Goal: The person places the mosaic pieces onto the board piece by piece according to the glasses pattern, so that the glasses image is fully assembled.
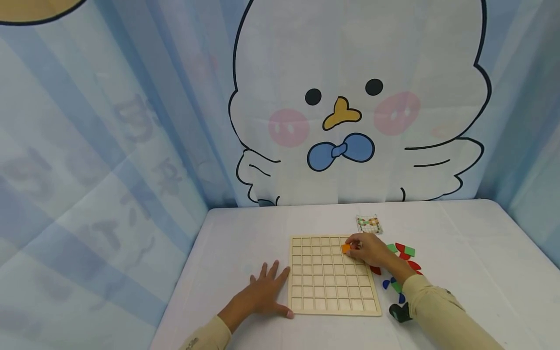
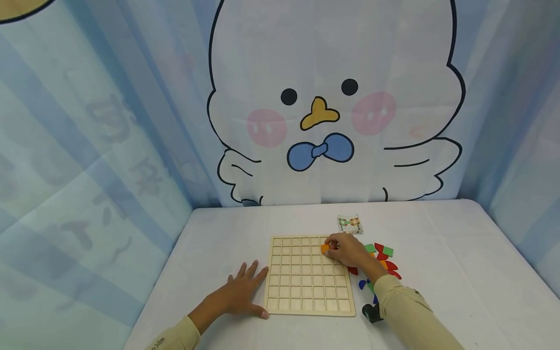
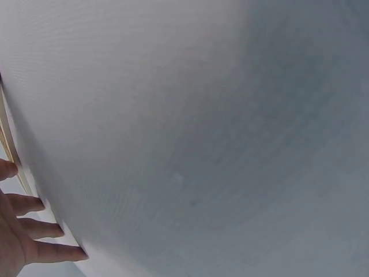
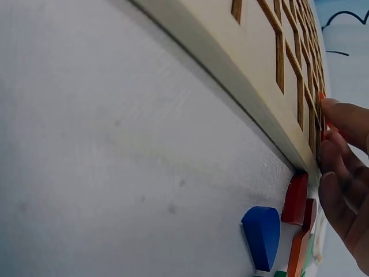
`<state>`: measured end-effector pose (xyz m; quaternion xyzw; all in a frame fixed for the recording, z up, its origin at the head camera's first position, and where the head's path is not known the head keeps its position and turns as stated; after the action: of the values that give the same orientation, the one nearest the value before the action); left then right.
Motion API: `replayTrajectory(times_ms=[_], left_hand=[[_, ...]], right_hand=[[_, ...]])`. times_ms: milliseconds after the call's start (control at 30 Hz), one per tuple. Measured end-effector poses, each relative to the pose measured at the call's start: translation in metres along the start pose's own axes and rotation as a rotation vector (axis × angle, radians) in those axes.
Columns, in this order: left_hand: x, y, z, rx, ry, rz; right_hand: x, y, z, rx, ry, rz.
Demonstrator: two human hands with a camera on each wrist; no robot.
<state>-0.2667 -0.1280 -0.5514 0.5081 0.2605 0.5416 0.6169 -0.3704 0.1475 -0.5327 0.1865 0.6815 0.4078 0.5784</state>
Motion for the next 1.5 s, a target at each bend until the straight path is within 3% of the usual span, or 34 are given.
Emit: replayTrajectory(times_ms=[167, 967, 1233, 1500], left_hand=[[0.0, 0.002, 0.0, 0.001, 0.002, -0.002], [0.001, 0.0, 0.0, 0.002, 0.007, -0.022], [0.0, 0.0, 0.0, 0.021, -0.025, -0.029], [0.0, 0.001, 0.001, 0.017, -0.028, -0.025]], right_hand=[[-0.005, 0.002, -0.001, 0.006, 0.001, 0.092], [-0.005, 0.002, -0.003, -0.04, -0.065, 0.145], [-0.005, 0.006, 0.003, -0.042, -0.009, 0.109], [0.003, 0.018, 0.023, -0.059, 0.073, 0.03]])
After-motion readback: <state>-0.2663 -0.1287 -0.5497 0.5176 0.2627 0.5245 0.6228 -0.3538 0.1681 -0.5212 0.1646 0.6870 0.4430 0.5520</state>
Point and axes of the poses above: each hand's wrist, its own z-axis away from the middle knuckle, its own y-axis out of the back of the hand, x = y × z, the point moved 9 cm from there along -z, towards the middle knuckle
